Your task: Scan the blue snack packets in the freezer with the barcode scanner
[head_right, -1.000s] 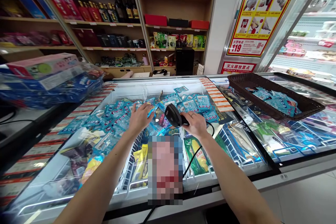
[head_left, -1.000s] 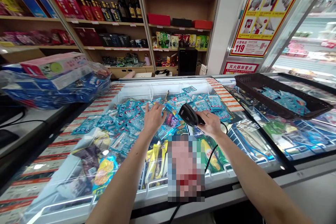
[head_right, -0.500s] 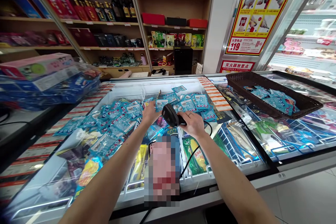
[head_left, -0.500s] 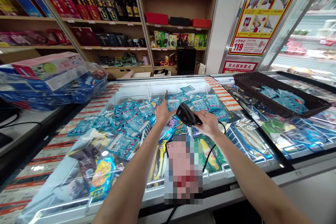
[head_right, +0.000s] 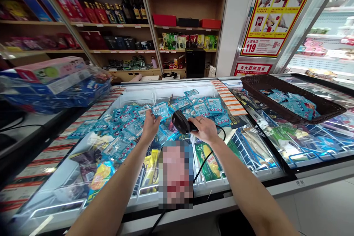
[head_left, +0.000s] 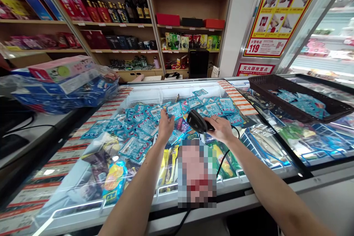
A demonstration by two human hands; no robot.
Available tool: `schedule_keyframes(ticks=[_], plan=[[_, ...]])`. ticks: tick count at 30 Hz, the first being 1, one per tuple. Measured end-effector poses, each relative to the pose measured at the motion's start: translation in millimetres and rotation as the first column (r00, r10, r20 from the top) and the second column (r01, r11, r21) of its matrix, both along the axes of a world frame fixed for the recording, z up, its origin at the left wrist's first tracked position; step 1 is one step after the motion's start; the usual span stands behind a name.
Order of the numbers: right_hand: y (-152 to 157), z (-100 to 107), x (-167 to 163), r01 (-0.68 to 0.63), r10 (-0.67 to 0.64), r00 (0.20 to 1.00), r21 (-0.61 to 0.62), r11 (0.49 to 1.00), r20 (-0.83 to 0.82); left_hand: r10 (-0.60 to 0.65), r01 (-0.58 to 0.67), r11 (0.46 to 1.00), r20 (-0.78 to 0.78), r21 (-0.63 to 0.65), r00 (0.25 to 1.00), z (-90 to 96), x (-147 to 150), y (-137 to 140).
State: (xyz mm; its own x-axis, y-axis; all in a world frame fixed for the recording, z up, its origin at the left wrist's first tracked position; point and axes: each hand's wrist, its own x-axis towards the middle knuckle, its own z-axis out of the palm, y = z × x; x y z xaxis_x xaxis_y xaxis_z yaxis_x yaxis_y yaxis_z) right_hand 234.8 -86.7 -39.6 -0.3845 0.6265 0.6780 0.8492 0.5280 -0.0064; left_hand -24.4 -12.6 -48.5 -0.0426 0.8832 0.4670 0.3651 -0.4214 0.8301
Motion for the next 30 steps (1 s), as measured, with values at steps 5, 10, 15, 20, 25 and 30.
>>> schedule_keyframes(ticks=[5, 10, 15, 20, 25, 30], plan=[[0, -1, -1, -0.010, 0.010, 0.999, 0.001, 1.000, 0.044, -0.042, 0.045, 0.998, 0.042, -0.052, 0.998, 0.3, -1, 3], [-4, 2, -5, -0.047, 0.050, 0.991, -0.031, 0.998, 0.123, -0.016, 0.016, 0.999, 0.014, -0.036, 1.000, 0.6, 1, 1], [-4, 2, -13, -0.047, 0.046, 0.993, -0.001, 0.999, 0.109, -0.027, 0.026, 0.999, -0.025, -0.024, 0.999, 1.4, 1, 0], [-3, 2, -21, -0.020, 0.018, 0.997, 0.029, 0.999, 0.074, -0.009, 0.007, 1.000, -0.050, -0.029, 0.999, 1.4, 1, 0], [-4, 2, -22, -0.022, 0.020, 0.997, 0.034, 0.999, 0.076, -0.033, 0.033, 0.999, -0.052, -0.005, 0.998, -0.7, 0, 0], [-5, 3, -23, -0.025, 0.023, 0.994, 0.020, 0.999, 0.106, -0.036, 0.036, 0.999, -0.053, 0.000, 0.998, -1.6, -1, -1]])
